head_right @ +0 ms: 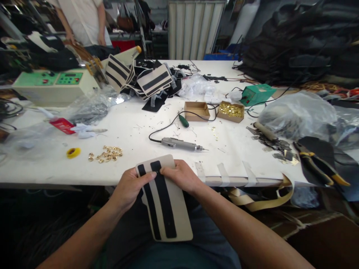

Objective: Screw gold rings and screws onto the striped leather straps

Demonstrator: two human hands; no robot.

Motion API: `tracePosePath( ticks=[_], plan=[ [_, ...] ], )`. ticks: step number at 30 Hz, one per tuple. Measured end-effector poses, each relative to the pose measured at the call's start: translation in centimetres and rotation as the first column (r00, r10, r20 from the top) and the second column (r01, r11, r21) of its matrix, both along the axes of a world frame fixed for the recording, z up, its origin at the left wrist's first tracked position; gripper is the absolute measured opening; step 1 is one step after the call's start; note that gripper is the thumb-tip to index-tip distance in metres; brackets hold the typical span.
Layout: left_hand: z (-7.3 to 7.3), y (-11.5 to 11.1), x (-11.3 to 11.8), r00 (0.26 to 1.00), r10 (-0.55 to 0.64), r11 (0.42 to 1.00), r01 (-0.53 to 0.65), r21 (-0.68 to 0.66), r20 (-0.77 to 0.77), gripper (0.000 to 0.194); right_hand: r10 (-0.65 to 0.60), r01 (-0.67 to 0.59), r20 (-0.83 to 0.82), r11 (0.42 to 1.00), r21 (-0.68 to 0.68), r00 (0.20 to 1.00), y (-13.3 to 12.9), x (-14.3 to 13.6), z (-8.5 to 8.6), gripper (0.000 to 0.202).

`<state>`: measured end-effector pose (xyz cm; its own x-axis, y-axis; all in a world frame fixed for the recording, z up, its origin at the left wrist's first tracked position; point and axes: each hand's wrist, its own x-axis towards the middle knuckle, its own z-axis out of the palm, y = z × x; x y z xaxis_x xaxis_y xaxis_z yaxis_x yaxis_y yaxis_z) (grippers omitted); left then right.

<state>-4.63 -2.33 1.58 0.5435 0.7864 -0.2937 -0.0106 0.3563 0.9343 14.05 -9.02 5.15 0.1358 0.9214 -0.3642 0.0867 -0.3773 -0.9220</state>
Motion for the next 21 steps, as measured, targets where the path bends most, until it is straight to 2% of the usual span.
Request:
tracePosePath(
  ticks=[5,11,16,21],
  plan=[
    [-0.4,1.1,0.1,0.997,-0.022,0.999,0.025,0.041,-0.074,0.028,0.123,-0.118,0.089,0.991,-0.057,0.988,1.2,1.1,0.1,0.026],
    [-1.1,2.8,0.8,0.989,-0.072,0.997,0.073,0.006,-0.131,0.026,0.272,-0.244,0.279,0.961,-0.132,0.921,3.2,2.4,0.7,0.026],
    [-1.5,3.9,1.7,0.977,-0.101,0.995,0.096,-0.036,-0.186,0.022,0.237,-0.21,0.37,0.971,-0.114,0.898,4.5,2.6,0.0,0.015],
    [-1.1,4.9,2.5,0.956,-0.153,0.988,0.143,-0.059,-0.251,0.02,0.272,-0.208,0.413,0.959,-0.193,0.869,5.8,3.2,-0.5,0.018]
  ],
)
